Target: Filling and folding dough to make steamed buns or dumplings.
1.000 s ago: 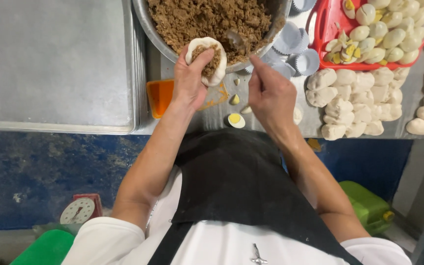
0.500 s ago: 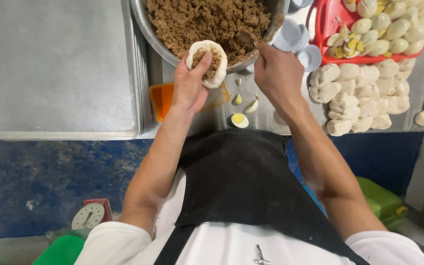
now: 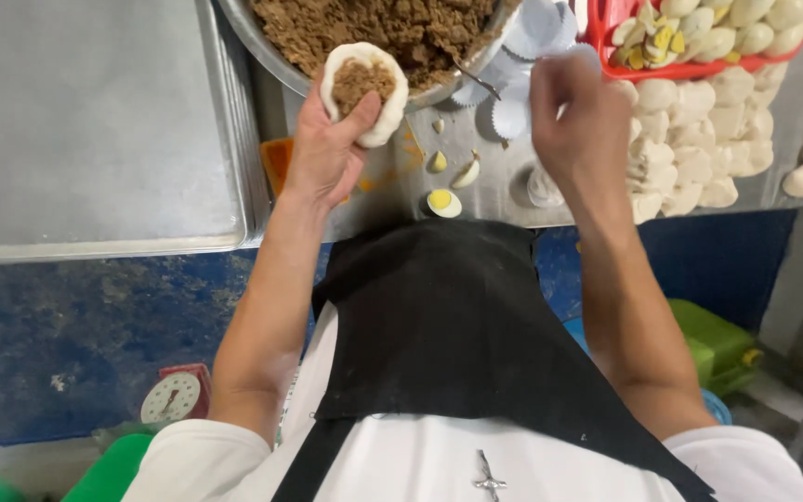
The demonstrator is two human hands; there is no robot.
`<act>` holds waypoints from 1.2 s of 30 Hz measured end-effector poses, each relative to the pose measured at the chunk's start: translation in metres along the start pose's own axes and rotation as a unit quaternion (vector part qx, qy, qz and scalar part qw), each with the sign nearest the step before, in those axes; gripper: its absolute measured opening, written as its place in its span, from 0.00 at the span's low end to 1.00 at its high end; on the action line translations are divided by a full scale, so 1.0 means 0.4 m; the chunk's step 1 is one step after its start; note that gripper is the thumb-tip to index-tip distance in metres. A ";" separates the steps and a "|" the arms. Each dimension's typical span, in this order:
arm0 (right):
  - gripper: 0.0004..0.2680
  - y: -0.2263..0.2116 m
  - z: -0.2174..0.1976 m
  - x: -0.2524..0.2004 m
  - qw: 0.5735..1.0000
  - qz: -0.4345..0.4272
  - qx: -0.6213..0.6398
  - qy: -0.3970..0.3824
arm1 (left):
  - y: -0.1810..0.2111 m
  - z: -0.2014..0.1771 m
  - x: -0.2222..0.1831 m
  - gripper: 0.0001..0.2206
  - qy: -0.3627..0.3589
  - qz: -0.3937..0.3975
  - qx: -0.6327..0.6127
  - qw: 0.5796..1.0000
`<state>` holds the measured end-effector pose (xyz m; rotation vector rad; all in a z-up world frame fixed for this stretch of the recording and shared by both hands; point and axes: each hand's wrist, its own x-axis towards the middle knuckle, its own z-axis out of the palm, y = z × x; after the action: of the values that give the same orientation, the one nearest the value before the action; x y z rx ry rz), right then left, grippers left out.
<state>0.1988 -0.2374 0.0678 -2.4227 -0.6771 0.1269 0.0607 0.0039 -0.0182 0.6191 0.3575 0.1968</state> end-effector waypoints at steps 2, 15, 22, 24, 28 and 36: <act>0.08 0.079 0.074 -0.072 0.993 0.088 0.008 -0.082 | -0.004 -0.002 -0.005 0.20 0.000 -0.006 -0.005 1.000; 0.11 0.234 0.331 -0.243 0.953 0.202 0.165 -0.151 | -0.022 0.031 -0.031 0.23 -0.013 -0.058 -0.006 0.998; 0.15 0.117 0.122 -0.213 0.747 0.312 0.550 -0.206 | -0.066 0.042 -0.032 0.26 0.005 -0.114 0.069 0.991; 0.16 0.055 0.070 -0.189 0.761 0.251 0.566 -0.195 | -0.096 0.042 -0.043 0.25 -0.018 -0.107 0.065 0.992; 0.14 -0.026 0.047 -0.159 0.831 0.207 0.495 -0.144 | -0.118 0.071 -0.056 0.24 -0.045 -0.127 0.004 0.991; 0.06 -0.116 0.036 -0.148 0.975 0.015 0.206 -0.077 | -0.134 0.089 -0.071 0.23 -0.057 -0.097 0.062 0.992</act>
<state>0.1238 -0.2277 0.0793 -2.0359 -0.6126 0.4282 0.0522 -0.0658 -0.0159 0.7097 0.3196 -0.0468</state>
